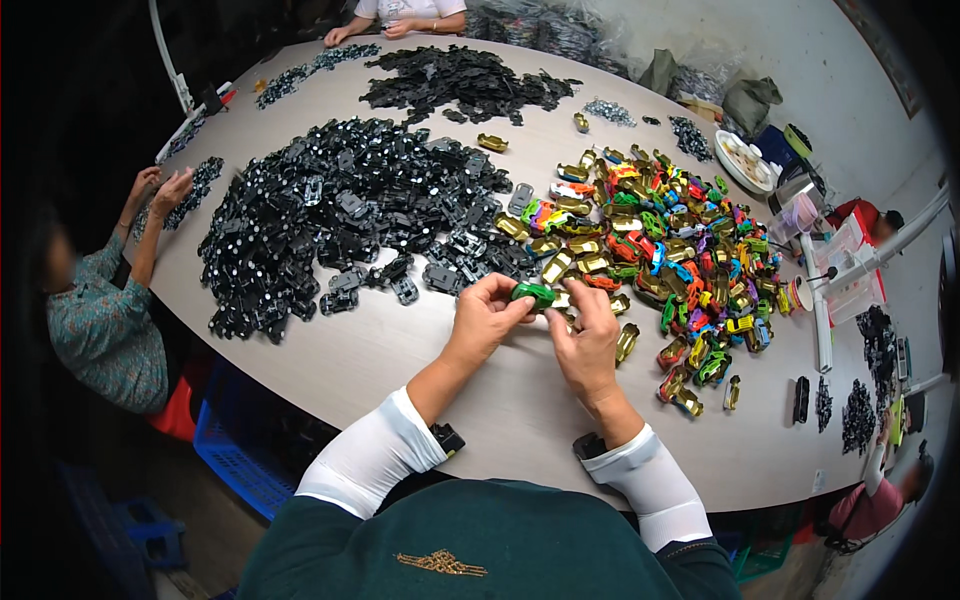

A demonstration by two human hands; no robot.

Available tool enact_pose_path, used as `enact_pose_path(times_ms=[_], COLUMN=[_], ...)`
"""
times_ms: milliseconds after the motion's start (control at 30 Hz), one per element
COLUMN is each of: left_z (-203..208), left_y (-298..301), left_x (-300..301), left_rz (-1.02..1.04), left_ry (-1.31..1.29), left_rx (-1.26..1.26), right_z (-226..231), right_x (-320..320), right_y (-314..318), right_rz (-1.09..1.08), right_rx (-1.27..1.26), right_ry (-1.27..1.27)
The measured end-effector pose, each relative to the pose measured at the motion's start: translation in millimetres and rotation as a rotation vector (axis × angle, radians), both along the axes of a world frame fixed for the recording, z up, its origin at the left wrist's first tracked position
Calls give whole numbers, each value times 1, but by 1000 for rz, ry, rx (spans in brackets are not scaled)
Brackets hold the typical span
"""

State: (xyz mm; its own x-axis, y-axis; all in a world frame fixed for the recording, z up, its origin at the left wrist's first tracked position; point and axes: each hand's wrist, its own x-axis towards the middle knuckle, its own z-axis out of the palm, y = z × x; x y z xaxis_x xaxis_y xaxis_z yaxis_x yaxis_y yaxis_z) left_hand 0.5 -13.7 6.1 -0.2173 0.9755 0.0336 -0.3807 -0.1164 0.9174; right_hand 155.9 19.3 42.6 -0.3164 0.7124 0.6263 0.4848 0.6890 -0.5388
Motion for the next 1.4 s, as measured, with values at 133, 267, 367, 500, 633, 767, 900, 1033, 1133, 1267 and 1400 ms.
enact_pose_path(times_ms=[133,267,367,500,633,767,900,1033,1133,1267,1400], left_z=[-3,-7,-4,11,1,2,6,6,10,9,15], left_y=[2,-1,-1,-5,-3,-3,-5,-5,-5,-4,-6], left_x=[5,-5,-9,-7,-11,-11,-9,-10,-10,-8,-9], left_rz=[-83,-248,-284,-312,-358,-319,-310,-295,-280,-270,-245], left_ry=[-31,210,100,-106,-167,-229,-172,-134,-72,-66,-13], left_rx=[57,13,-94,-117,-138,-130,-118,-106,-82,-69,-71], right_z=[-27,-8,0,-2,-3,1,-7,-2,-6,-5,-4], right_x=[6,2,2,0,1,1,1,0,2,2,1], right_y=[14,3,-3,-4,-4,-4,1,-1,3,-1,-1], right_rz=[121,89,128,156,140,169,225,224,233,232,240], right_rx=[-682,-470,-471,-314,-347,-286,-96,-124,-61,-120,-69], right_ry=[390,269,198,177,150,134,77,67,61,60,43])
